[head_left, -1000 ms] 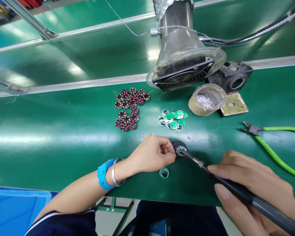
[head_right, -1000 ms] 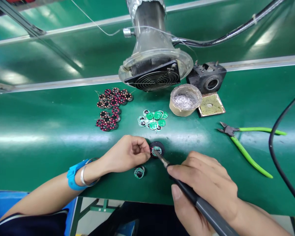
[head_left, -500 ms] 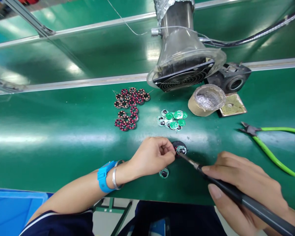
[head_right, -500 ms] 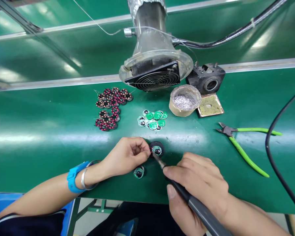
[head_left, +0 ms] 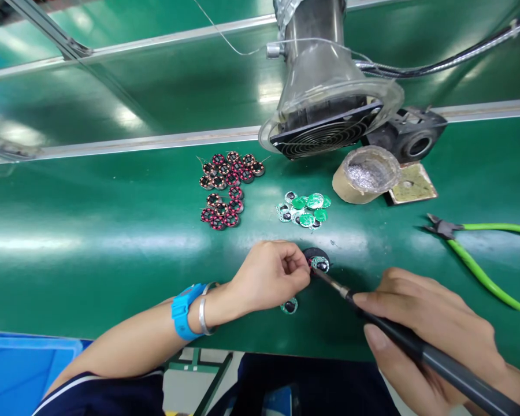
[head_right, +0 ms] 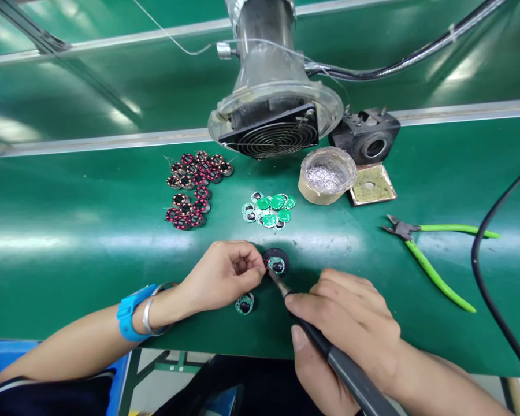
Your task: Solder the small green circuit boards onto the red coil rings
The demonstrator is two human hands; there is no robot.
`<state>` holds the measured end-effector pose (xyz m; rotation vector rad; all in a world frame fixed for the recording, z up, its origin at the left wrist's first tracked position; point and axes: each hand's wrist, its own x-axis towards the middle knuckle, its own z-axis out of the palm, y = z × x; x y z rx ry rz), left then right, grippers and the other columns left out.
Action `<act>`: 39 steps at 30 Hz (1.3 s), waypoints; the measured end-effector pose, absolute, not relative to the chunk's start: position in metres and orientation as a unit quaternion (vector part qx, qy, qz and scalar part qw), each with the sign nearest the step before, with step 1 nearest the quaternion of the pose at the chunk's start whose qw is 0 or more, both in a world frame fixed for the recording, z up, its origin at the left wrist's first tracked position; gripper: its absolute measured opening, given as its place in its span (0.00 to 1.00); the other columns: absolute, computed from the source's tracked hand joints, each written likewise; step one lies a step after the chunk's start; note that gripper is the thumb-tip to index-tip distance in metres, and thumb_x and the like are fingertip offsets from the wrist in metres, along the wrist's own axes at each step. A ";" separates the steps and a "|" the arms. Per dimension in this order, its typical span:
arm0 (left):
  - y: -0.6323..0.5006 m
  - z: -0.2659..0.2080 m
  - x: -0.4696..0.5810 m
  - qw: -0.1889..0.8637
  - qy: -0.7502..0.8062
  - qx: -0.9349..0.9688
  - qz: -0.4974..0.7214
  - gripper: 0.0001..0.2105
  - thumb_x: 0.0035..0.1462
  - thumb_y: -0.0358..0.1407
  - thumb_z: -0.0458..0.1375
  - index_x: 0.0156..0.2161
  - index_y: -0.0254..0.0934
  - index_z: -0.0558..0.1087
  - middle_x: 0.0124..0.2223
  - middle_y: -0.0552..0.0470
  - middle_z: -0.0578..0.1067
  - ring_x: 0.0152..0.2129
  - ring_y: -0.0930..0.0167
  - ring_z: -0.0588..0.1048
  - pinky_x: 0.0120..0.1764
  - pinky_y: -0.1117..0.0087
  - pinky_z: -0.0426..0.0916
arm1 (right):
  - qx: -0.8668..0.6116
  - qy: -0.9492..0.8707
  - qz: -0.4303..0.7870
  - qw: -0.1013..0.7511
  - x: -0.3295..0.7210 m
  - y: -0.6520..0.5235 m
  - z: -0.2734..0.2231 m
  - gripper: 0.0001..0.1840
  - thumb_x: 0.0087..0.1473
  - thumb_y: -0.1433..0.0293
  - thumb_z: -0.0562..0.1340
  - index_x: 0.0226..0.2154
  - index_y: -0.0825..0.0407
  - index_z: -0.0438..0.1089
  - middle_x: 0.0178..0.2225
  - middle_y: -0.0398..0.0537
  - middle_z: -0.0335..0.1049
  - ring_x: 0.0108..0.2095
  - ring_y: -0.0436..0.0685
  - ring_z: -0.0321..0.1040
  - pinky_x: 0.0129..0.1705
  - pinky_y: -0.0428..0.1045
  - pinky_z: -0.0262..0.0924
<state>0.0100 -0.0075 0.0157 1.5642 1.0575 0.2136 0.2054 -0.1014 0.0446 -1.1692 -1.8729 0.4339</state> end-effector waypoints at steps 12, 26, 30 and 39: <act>-0.006 0.017 0.011 0.589 0.462 0.660 0.070 0.03 0.46 0.31 0.56 0.26 0.35 0.73 0.21 0.58 0.71 0.18 0.79 0.66 0.21 0.78 0.59 | -0.486 -0.750 0.187 0.408 0.207 -0.101 0.053 0.19 0.47 0.80 0.58 0.42 0.52 0.68 0.23 0.43 0.65 0.22 0.51 0.62 0.22 0.49 0.62; 0.000 0.021 0.014 0.580 0.470 0.663 0.047 0.04 0.45 0.32 0.57 0.24 0.35 0.73 0.22 0.57 0.72 0.19 0.78 0.67 0.22 0.77 0.60 | -0.479 -0.739 0.169 0.442 0.209 -0.100 0.053 0.18 0.47 0.80 0.59 0.43 0.54 0.69 0.23 0.43 0.65 0.22 0.51 0.64 0.22 0.49 0.61; 0.002 0.022 0.016 0.576 0.472 0.665 0.051 0.04 0.44 0.32 0.57 0.23 0.35 0.73 0.21 0.56 0.72 0.19 0.77 0.67 0.23 0.76 0.61 | -0.471 -0.737 0.166 0.456 0.209 -0.101 0.052 0.19 0.47 0.80 0.58 0.44 0.53 0.69 0.22 0.43 0.63 0.21 0.51 0.62 0.22 0.49 0.60; 0.003 0.018 0.014 0.599 0.467 0.649 0.047 0.04 0.45 0.34 0.58 0.24 0.35 0.72 0.20 0.56 0.71 0.17 0.77 0.67 0.21 0.77 0.59 | -0.473 -0.716 0.130 0.497 0.208 -0.099 0.039 0.24 0.50 0.81 0.59 0.51 0.54 0.69 0.28 0.45 0.68 0.24 0.50 0.65 0.24 0.49 0.62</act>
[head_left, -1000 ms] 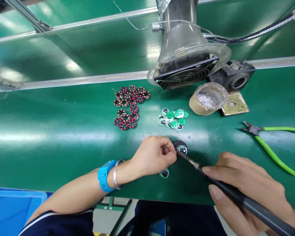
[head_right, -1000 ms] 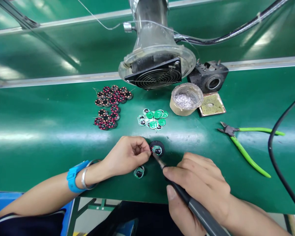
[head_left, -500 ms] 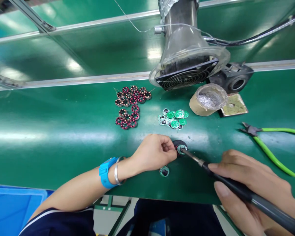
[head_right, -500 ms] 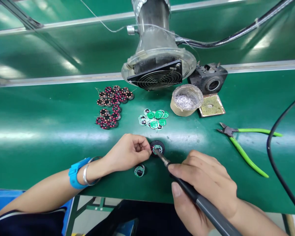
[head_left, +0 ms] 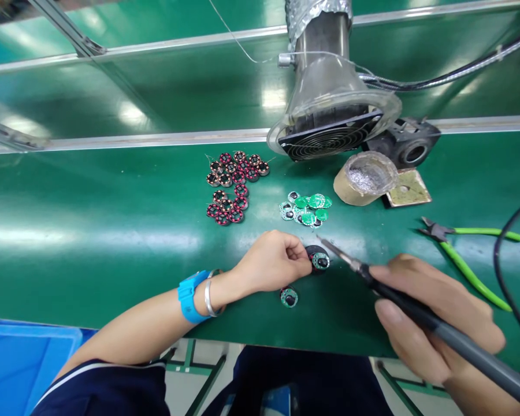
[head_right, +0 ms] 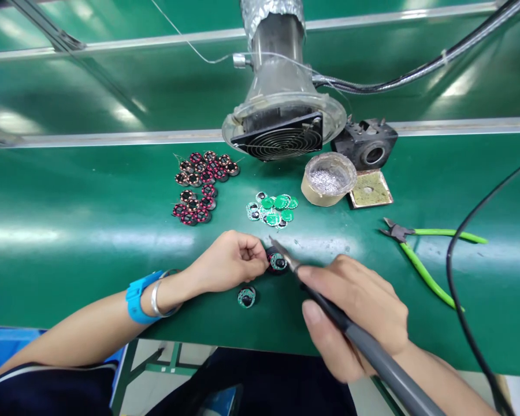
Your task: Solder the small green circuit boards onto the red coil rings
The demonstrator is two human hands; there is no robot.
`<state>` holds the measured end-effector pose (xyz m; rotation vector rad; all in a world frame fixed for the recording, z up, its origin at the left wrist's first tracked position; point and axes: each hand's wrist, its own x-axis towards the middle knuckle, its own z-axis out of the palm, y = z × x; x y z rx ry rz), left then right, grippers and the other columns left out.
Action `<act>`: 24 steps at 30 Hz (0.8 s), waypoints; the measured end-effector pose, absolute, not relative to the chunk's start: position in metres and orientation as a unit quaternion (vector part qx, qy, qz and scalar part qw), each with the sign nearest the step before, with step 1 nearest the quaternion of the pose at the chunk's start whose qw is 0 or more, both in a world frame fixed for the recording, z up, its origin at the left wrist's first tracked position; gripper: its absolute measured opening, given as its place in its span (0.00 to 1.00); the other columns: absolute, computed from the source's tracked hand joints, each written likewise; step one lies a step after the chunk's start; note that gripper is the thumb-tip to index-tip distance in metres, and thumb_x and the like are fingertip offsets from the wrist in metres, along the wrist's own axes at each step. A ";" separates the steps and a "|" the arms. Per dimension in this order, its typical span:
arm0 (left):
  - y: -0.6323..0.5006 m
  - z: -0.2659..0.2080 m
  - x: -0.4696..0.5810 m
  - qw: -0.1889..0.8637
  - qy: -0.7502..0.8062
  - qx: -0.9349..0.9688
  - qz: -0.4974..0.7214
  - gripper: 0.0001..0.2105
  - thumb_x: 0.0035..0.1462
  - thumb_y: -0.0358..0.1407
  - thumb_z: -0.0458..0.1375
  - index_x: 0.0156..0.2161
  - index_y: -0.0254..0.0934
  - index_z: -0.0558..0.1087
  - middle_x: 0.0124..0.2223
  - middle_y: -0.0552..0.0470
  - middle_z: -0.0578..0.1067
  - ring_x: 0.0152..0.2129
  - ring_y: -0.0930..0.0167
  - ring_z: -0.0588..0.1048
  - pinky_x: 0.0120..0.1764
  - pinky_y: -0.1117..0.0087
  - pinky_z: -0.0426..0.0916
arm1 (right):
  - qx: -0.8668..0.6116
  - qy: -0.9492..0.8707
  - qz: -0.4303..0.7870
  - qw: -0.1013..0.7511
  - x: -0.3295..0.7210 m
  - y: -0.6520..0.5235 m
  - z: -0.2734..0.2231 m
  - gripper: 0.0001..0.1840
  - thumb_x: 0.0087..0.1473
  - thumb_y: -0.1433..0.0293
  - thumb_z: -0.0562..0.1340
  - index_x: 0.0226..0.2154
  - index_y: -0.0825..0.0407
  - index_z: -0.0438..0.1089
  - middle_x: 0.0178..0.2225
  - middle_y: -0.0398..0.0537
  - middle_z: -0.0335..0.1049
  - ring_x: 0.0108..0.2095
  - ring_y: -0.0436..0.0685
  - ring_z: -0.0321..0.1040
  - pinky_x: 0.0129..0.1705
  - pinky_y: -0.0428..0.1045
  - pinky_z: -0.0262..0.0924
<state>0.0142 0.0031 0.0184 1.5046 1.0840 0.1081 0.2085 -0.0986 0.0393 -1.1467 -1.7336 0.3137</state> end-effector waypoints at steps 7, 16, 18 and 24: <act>0.001 0.017 0.011 0.651 0.421 0.626 0.085 0.03 0.46 0.29 0.57 0.26 0.34 0.73 0.22 0.58 0.71 0.19 0.79 0.67 0.24 0.78 0.63 | -0.488 -0.780 0.124 0.372 0.204 -0.080 0.014 0.18 0.52 0.76 0.66 0.47 0.51 0.68 0.39 0.48 0.76 0.34 0.53 0.71 0.37 0.50 0.69; -0.003 0.013 0.005 0.552 0.357 0.734 0.170 0.11 0.51 0.32 0.61 0.42 0.35 0.72 0.41 0.51 0.73 0.19 0.83 0.70 0.21 0.80 0.65 | -0.545 -0.739 0.194 0.347 0.212 -0.082 0.016 0.15 0.55 0.73 0.64 0.47 0.49 0.67 0.39 0.46 0.75 0.36 0.51 0.74 0.38 0.47 0.70; -0.006 0.011 0.006 0.539 0.332 0.751 0.188 0.10 0.53 0.33 0.61 0.42 0.36 0.73 0.42 0.51 0.73 0.20 0.82 0.71 0.23 0.80 0.67 | -0.560 -0.722 0.221 0.342 0.214 -0.083 0.015 0.15 0.55 0.72 0.64 0.46 0.48 0.67 0.39 0.45 0.75 0.36 0.51 0.75 0.38 0.46 0.71; -0.008 0.007 0.014 0.498 0.339 0.766 0.223 0.02 0.53 0.29 0.60 0.31 0.35 0.75 0.36 0.52 0.76 0.24 0.80 0.71 0.28 0.79 0.68 | -0.558 -0.698 0.239 0.380 0.209 -0.082 0.011 0.13 0.54 0.72 0.65 0.43 0.48 0.66 0.40 0.46 0.76 0.38 0.53 0.76 0.38 0.46 0.72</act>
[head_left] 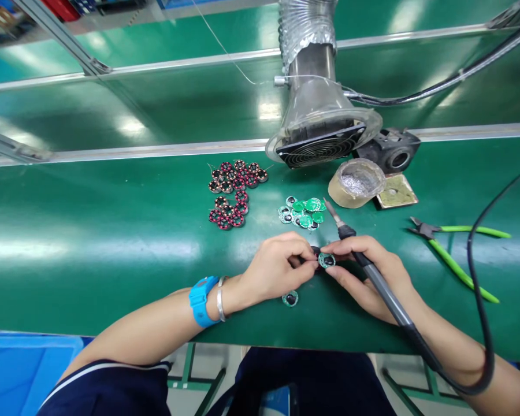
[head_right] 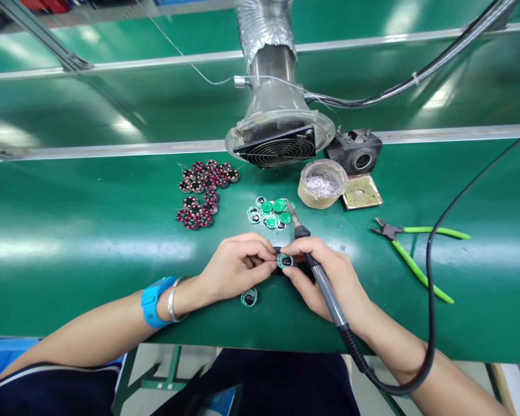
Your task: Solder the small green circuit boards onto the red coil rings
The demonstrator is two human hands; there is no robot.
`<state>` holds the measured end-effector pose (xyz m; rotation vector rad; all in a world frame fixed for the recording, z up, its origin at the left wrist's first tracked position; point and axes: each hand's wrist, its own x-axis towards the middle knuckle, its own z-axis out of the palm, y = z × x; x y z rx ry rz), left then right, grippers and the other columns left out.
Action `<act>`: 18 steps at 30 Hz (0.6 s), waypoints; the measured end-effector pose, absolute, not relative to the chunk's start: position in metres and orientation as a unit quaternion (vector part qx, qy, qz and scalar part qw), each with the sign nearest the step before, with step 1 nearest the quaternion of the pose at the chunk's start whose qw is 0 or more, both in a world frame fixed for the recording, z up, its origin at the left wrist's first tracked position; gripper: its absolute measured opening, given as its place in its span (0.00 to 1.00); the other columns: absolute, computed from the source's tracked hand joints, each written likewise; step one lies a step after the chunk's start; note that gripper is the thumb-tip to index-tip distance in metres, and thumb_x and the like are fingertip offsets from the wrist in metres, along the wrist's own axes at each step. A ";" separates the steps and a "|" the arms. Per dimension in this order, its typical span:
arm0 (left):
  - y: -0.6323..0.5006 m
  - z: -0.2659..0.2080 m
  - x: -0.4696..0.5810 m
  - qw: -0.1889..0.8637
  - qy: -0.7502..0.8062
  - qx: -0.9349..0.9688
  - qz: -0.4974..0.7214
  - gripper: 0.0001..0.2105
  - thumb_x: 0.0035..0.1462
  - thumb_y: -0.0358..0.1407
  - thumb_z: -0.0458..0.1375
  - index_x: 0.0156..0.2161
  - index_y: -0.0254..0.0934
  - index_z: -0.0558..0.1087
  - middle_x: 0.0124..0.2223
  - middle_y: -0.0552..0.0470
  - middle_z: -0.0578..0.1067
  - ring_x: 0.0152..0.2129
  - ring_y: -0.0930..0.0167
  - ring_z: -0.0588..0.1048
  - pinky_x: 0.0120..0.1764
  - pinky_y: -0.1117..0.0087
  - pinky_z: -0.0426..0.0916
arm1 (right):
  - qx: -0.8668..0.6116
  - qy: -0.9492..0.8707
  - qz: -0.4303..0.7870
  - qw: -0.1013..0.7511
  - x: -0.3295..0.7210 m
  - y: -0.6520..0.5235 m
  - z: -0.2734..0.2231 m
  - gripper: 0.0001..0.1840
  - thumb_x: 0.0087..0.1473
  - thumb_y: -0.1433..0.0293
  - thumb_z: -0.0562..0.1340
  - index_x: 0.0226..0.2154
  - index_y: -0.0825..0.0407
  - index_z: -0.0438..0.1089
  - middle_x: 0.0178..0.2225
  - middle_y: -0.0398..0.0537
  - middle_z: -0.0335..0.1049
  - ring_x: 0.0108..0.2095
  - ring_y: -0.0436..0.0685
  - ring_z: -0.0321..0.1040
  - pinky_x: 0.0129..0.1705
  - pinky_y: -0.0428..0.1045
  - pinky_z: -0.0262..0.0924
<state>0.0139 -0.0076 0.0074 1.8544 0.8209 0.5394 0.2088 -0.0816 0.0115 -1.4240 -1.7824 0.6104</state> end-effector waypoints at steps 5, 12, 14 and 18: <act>0.001 0.006 0.010 0.637 0.361 0.664 0.152 0.08 0.51 0.31 0.64 0.37 0.35 0.70 0.27 0.57 0.73 0.20 0.79 0.71 0.23 0.80 0.65 | -0.553 -0.712 0.220 0.372 0.203 -0.082 0.007 0.14 0.54 0.71 0.65 0.45 0.47 0.66 0.41 0.45 0.76 0.39 0.53 0.76 0.39 0.47 0.71; 0.009 0.006 -0.002 0.534 0.247 0.789 0.176 0.08 0.56 0.29 0.61 0.42 0.35 0.73 0.40 0.50 0.76 0.30 0.77 0.75 0.33 0.77 0.72 | -0.528 -0.741 0.188 0.369 0.199 -0.079 0.006 0.16 0.54 0.73 0.65 0.46 0.48 0.67 0.40 0.46 0.76 0.37 0.52 0.75 0.40 0.47 0.70; 0.009 0.005 -0.002 0.466 0.210 0.840 0.179 0.06 0.59 0.31 0.60 0.42 0.35 0.75 0.42 0.49 0.76 0.36 0.74 0.76 0.39 0.76 0.72 | -0.523 -0.750 0.175 0.364 0.200 -0.078 0.006 0.16 0.54 0.74 0.65 0.46 0.49 0.67 0.41 0.46 0.76 0.37 0.51 0.75 0.40 0.47 0.70; 0.005 0.002 0.002 0.349 0.206 0.899 0.169 0.06 0.62 0.36 0.58 0.39 0.37 0.76 0.42 0.50 0.78 0.38 0.72 0.77 0.41 0.75 0.72 | -0.521 -0.760 0.175 0.347 0.205 -0.080 0.005 0.18 0.55 0.73 0.64 0.48 0.49 0.66 0.44 0.47 0.76 0.39 0.52 0.76 0.41 0.46 0.71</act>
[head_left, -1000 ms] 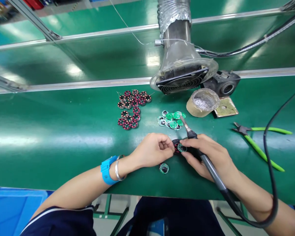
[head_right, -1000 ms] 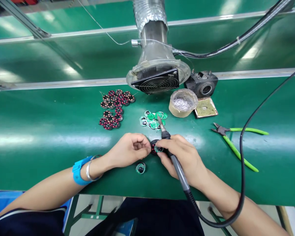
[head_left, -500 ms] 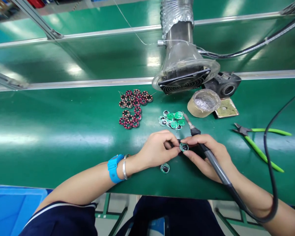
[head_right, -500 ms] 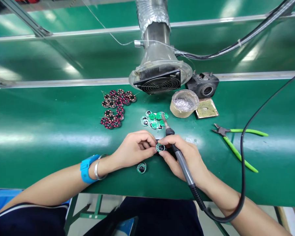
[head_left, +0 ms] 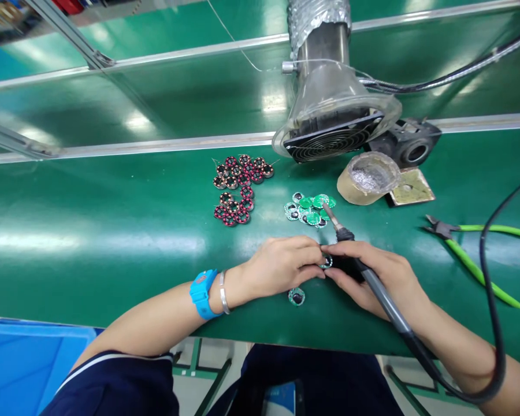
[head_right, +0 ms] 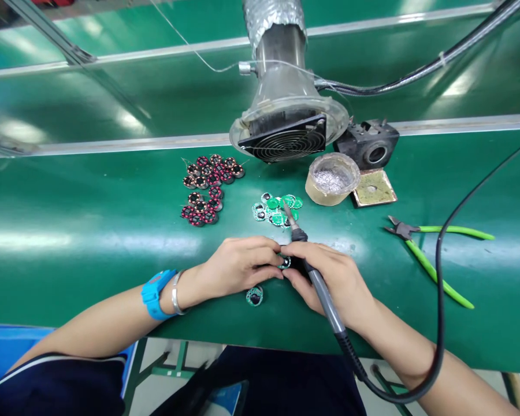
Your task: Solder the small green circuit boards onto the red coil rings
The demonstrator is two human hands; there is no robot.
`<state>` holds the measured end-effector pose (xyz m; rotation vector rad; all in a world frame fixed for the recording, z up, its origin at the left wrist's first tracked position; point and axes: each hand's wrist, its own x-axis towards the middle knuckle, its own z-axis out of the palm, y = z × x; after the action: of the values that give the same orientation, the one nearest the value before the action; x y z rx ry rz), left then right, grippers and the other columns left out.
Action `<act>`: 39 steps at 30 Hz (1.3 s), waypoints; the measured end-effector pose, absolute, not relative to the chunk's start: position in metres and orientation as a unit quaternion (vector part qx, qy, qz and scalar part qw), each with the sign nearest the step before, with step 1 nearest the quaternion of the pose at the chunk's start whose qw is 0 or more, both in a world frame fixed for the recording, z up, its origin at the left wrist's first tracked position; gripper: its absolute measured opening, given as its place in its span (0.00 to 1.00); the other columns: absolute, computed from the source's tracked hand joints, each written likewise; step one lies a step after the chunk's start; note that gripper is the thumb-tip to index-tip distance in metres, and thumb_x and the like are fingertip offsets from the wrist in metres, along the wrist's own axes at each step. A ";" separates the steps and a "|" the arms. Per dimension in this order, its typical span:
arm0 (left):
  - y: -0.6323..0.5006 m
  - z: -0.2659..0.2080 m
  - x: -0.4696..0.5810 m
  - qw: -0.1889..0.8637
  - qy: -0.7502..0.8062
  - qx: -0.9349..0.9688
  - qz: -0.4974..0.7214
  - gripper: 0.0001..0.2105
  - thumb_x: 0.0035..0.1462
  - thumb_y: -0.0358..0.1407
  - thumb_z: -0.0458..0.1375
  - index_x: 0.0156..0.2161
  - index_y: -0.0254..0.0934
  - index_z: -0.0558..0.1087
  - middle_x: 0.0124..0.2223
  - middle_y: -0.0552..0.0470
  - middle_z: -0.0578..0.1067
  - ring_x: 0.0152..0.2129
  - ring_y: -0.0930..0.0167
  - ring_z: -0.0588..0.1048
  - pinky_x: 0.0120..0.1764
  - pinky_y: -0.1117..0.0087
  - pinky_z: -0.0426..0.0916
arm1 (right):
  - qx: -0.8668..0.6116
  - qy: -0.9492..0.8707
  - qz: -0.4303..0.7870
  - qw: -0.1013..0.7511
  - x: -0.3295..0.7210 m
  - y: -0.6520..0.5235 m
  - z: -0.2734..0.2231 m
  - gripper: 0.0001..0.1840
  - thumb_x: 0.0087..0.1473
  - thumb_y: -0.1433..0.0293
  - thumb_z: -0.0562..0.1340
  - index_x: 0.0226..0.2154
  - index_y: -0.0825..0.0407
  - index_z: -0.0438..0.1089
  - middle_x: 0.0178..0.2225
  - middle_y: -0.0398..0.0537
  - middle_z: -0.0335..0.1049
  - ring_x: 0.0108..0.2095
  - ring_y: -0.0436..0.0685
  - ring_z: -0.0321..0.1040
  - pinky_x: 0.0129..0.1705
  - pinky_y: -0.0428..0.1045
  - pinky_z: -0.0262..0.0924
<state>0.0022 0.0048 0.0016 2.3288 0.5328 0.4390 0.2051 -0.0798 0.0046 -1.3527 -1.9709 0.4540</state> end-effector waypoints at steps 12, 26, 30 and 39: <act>0.022 0.018 -0.047 0.438 0.178 0.871 0.131 0.05 0.54 0.33 0.66 0.34 0.32 0.77 0.39 0.46 0.80 0.29 0.75 0.78 0.32 0.78 0.73 | -0.490 -0.785 0.095 0.366 0.205 -0.081 -0.001 0.16 0.55 0.76 0.61 0.47 0.52 0.67 0.48 0.52 0.75 0.36 0.54 0.76 0.40 0.49 0.70; 0.035 0.019 -0.078 -0.003 0.415 0.897 0.156 0.04 0.57 0.32 0.58 0.35 0.35 0.75 0.33 0.47 0.75 0.32 0.66 0.72 0.37 0.64 0.69 | -0.486 -0.785 0.083 0.375 0.203 -0.080 0.000 0.17 0.56 0.76 0.61 0.49 0.51 0.66 0.48 0.51 0.75 0.35 0.55 0.76 0.38 0.50 0.70; 0.031 0.016 -0.069 0.082 0.388 0.899 0.188 0.05 0.59 0.35 0.60 0.32 0.37 0.75 0.28 0.52 0.72 0.28 0.70 0.70 0.33 0.69 0.67 | -0.485 -0.788 0.077 0.372 0.203 -0.079 0.001 0.15 0.56 0.75 0.61 0.48 0.52 0.66 0.47 0.52 0.75 0.34 0.53 0.75 0.38 0.49 0.69; 0.047 0.039 -0.070 0.129 0.320 0.937 0.053 0.18 0.51 0.29 0.61 0.49 0.33 0.71 0.46 0.43 0.74 0.43 0.61 0.71 0.49 0.56 0.68 | -0.484 -0.788 0.073 0.374 0.203 -0.080 0.000 0.15 0.57 0.75 0.61 0.48 0.52 0.66 0.47 0.52 0.75 0.31 0.51 0.74 0.37 0.48 0.68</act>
<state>-0.0701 0.0473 0.0390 2.7239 0.9289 0.1534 0.2034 -0.0802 0.0004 -1.2409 -2.0174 0.1879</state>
